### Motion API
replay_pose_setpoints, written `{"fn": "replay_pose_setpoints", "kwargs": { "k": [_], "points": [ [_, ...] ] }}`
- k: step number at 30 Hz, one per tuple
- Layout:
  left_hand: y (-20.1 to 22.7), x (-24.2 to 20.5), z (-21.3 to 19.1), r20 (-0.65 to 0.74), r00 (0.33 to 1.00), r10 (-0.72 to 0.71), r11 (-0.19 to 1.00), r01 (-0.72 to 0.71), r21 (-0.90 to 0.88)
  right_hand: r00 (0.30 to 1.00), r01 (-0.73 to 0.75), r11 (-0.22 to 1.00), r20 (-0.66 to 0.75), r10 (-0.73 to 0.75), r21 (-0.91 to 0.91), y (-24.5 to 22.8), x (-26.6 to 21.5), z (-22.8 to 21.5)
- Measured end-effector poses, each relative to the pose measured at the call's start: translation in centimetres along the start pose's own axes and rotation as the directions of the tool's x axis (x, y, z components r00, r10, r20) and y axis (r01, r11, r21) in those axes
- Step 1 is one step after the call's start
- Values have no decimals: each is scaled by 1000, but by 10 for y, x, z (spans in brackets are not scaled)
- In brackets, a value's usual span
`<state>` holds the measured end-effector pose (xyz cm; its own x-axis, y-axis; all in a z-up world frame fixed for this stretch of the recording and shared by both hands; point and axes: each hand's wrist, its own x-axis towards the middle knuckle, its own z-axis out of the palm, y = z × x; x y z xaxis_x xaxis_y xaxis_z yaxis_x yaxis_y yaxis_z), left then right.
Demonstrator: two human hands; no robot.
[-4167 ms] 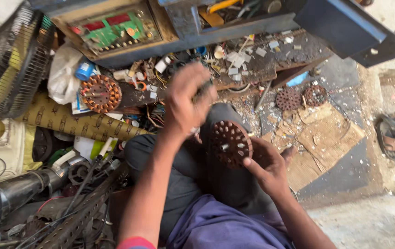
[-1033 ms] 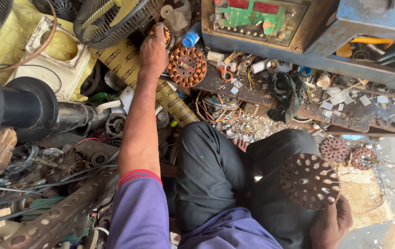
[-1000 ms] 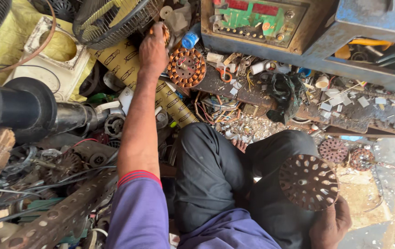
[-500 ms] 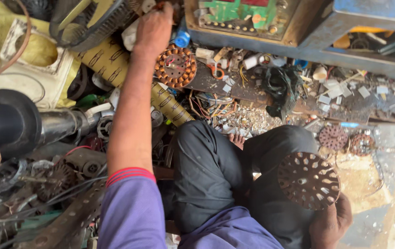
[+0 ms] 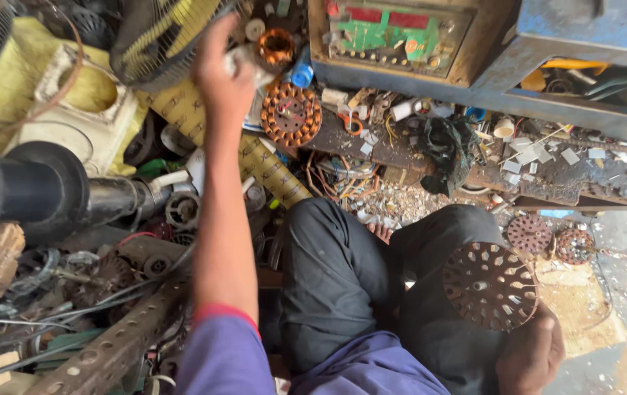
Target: The person sits on the floor and inserts small white plastic pieces into the slots of a circular copper stator core. After filling the slots, the person stands and places the stator onto a blue winding machine, then uses pliers to adjust the machine's clamps.
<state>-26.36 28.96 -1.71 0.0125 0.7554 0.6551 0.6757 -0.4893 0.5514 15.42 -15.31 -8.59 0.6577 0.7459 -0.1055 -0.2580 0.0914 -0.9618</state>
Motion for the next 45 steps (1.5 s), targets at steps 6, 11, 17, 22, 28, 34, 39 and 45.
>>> {"fn": "replay_pose_setpoints", "kwargs": {
  "k": [6,11,17,22,28,34,39,45],
  "points": [
    [132,-112,-16,-111,927,-358,809,249,-533,978,-21,979,201,62,-203,-30,2,20],
    [257,-188,1,545,838,-35,726,396,-562,964,-218,957,110,242,-189,-22,16,25],
    [324,-227,36,499,830,250,762,150,-630,976,-135,991,174,135,-13,-23,1,34],
    [340,-234,47,486,816,313,810,38,-585,985,-98,991,154,83,92,-26,-15,38],
    [340,-239,46,530,776,341,861,-32,-507,976,-177,981,141,165,76,-1,-5,17],
    [340,-254,47,487,821,297,855,-2,-518,981,-95,993,179,82,68,-1,-6,14],
    [339,-253,50,466,825,319,872,-63,-485,964,-90,984,262,48,151,2,0,12],
    [339,-225,47,545,790,281,841,71,-536,962,-169,981,232,144,92,3,6,11]
  ]
}}
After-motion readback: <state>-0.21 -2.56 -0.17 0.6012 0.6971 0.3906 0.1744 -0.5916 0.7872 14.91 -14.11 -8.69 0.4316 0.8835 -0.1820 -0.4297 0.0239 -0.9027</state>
